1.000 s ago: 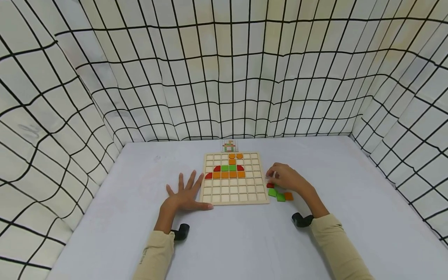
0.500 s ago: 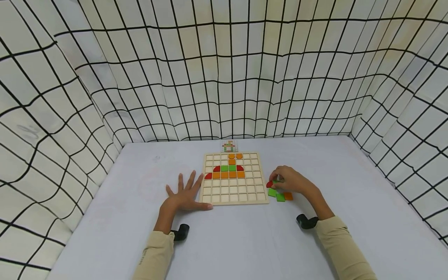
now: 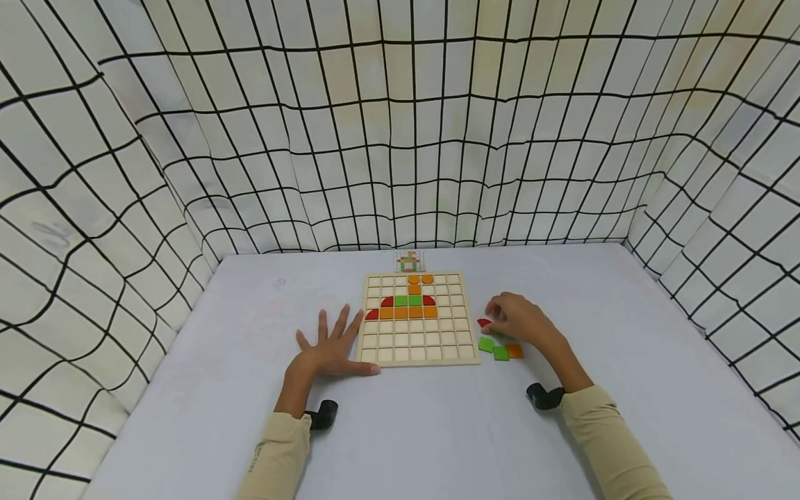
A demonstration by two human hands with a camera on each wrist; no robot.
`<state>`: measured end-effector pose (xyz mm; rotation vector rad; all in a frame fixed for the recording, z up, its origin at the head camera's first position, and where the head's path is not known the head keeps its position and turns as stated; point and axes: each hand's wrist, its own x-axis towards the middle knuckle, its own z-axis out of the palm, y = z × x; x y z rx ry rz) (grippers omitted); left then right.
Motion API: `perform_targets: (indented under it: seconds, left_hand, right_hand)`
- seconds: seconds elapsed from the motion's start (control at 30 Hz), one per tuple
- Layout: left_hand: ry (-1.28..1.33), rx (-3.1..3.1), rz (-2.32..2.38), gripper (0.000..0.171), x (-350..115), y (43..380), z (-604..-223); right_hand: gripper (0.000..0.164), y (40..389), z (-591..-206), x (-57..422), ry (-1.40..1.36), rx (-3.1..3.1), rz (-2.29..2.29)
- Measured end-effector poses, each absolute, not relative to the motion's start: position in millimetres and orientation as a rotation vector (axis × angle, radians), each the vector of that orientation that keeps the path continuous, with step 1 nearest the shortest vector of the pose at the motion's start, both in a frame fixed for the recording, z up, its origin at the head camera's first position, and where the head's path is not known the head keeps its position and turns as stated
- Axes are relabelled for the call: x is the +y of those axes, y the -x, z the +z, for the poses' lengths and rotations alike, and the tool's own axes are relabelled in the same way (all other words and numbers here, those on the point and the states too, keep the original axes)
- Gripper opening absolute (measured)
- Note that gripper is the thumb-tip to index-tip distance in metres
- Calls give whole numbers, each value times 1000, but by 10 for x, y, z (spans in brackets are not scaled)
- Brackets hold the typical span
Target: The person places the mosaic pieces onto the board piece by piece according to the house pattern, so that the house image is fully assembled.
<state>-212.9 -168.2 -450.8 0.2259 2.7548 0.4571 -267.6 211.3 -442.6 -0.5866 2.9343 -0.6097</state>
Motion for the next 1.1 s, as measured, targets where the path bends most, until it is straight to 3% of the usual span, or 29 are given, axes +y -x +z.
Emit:
perform_targets:
  seconds: [0.27,1.1]
  left_hand:
    - [-219,2756,463,122,-1692,2134,-4495]
    - [-233,2738,486,121,-1683,2096,-4461]
  right_hand:
    - [18,2715,-4450,2101,708,2883,-675]
    - [23,2708,-4452,2058,642,2913,-642]
